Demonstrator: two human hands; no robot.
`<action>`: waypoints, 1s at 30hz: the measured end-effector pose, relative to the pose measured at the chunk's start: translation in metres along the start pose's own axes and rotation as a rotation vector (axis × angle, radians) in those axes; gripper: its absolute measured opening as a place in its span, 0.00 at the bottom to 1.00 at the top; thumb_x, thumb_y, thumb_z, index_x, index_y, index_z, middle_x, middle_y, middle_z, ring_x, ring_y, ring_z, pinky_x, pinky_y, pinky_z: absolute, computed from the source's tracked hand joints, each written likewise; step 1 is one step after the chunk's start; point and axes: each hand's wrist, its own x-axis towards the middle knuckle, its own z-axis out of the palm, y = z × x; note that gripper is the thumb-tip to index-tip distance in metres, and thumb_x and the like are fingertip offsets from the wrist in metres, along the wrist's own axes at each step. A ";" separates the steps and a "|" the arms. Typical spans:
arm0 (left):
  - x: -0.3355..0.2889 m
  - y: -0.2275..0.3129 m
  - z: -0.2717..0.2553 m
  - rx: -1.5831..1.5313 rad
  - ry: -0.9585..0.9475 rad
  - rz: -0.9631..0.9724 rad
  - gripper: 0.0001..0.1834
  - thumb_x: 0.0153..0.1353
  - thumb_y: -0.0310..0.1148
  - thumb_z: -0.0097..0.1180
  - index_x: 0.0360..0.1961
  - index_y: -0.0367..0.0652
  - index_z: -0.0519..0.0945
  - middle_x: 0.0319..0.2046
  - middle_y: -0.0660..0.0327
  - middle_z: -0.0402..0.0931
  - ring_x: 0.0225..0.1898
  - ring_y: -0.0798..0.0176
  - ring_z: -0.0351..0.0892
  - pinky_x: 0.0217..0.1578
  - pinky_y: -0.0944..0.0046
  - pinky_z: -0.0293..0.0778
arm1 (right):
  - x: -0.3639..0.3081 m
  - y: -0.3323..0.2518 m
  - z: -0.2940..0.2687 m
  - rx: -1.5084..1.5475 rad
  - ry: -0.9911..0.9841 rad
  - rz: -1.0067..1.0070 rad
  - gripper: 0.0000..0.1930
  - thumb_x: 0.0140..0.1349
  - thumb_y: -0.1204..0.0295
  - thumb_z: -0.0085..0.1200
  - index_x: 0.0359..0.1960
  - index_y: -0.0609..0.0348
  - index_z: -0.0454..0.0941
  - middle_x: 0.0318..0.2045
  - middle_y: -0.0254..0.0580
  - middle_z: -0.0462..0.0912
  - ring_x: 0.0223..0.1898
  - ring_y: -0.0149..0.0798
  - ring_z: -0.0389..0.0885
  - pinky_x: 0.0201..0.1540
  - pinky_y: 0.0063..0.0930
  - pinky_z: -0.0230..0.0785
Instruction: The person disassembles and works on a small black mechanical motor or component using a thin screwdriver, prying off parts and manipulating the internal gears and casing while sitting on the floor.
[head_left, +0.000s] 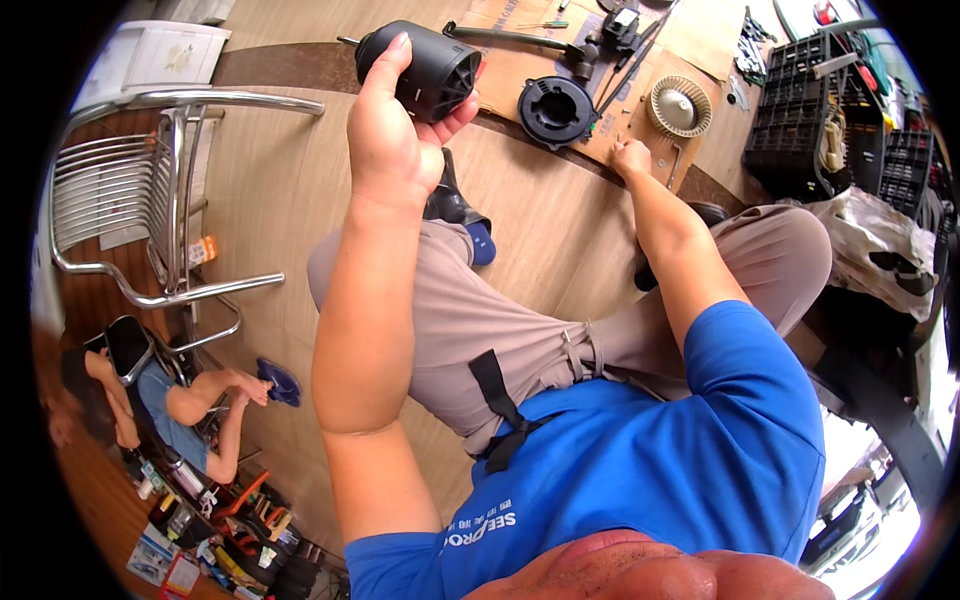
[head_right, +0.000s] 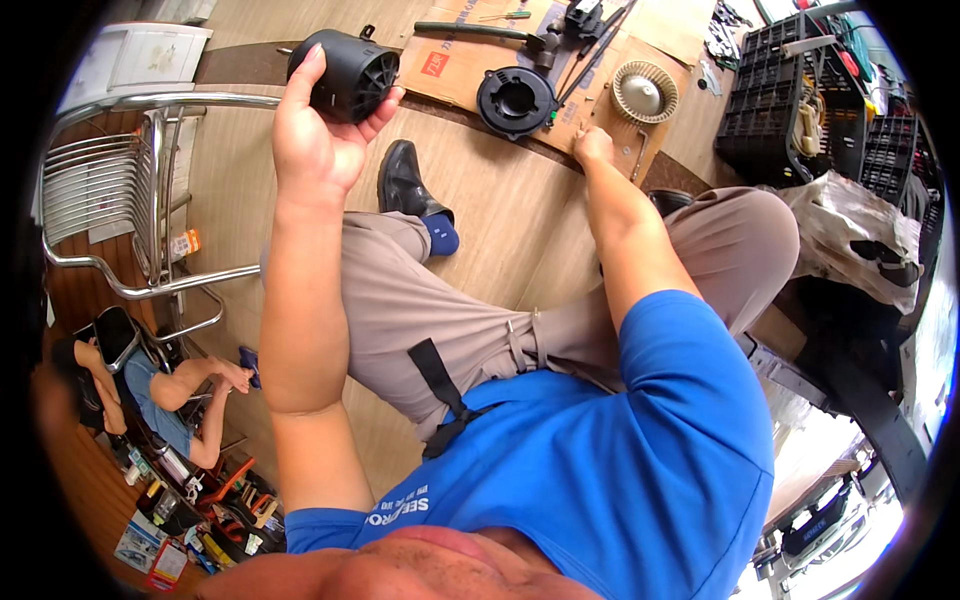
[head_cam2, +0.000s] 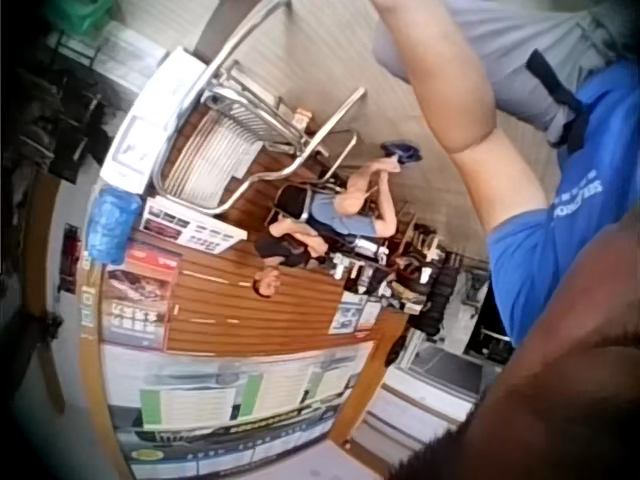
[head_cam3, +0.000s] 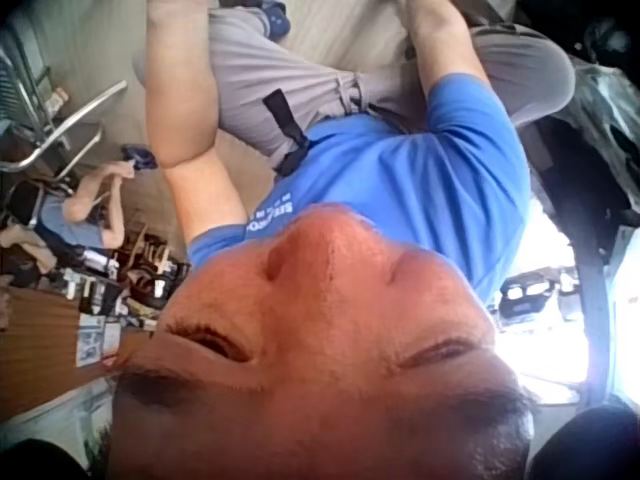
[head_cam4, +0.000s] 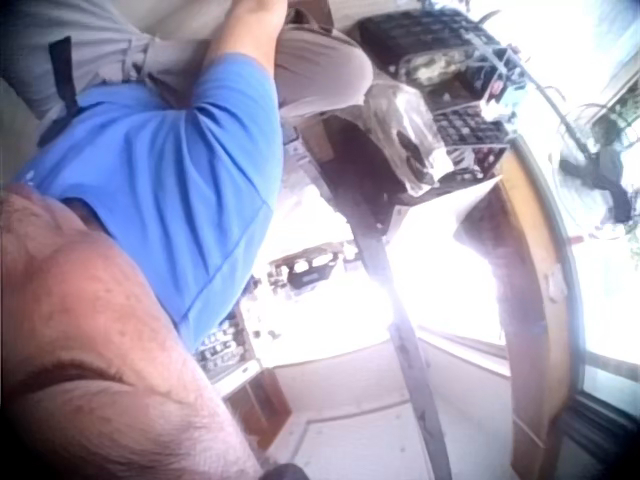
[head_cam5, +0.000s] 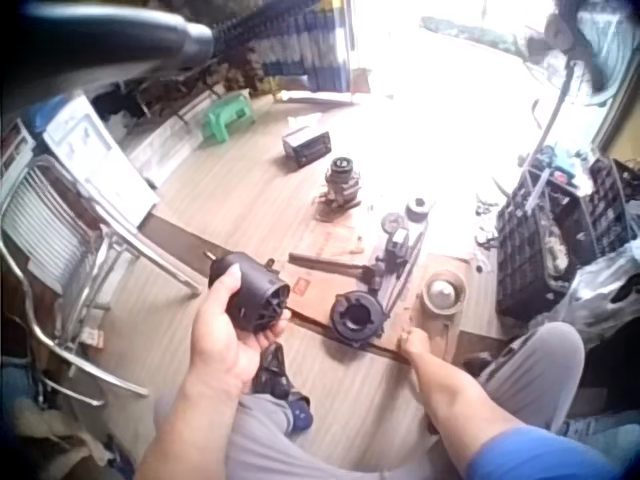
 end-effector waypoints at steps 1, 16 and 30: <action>0.000 0.001 0.000 0.002 -0.006 -0.005 0.22 0.63 0.44 0.55 0.48 0.36 0.71 0.39 0.52 0.79 0.37 0.55 0.82 0.32 0.57 0.80 | 0.000 -0.005 0.001 -0.009 0.009 0.034 0.16 0.61 0.60 0.55 0.41 0.59 0.83 0.45 0.54 0.83 0.50 0.51 0.81 0.52 0.42 0.72; 0.005 -0.009 0.007 -0.188 -0.153 -0.015 0.27 0.63 0.50 0.50 0.47 0.33 0.72 0.38 0.45 0.78 0.35 0.40 0.81 0.32 0.49 0.83 | -0.044 -0.096 -0.088 0.788 -0.455 -0.060 0.10 0.64 0.73 0.43 0.26 0.62 0.74 0.18 0.46 0.74 0.17 0.35 0.72 0.16 0.30 0.61; -0.006 0.009 0.013 -0.579 -0.266 -0.067 0.36 0.63 0.66 0.38 0.51 0.43 0.74 0.42 0.53 0.79 0.38 0.45 0.81 0.36 0.52 0.80 | -0.162 -0.172 -0.249 0.370 -0.405 -0.655 0.15 0.70 0.70 0.45 0.55 0.62 0.72 0.35 0.39 0.79 0.30 0.31 0.75 0.35 0.26 0.71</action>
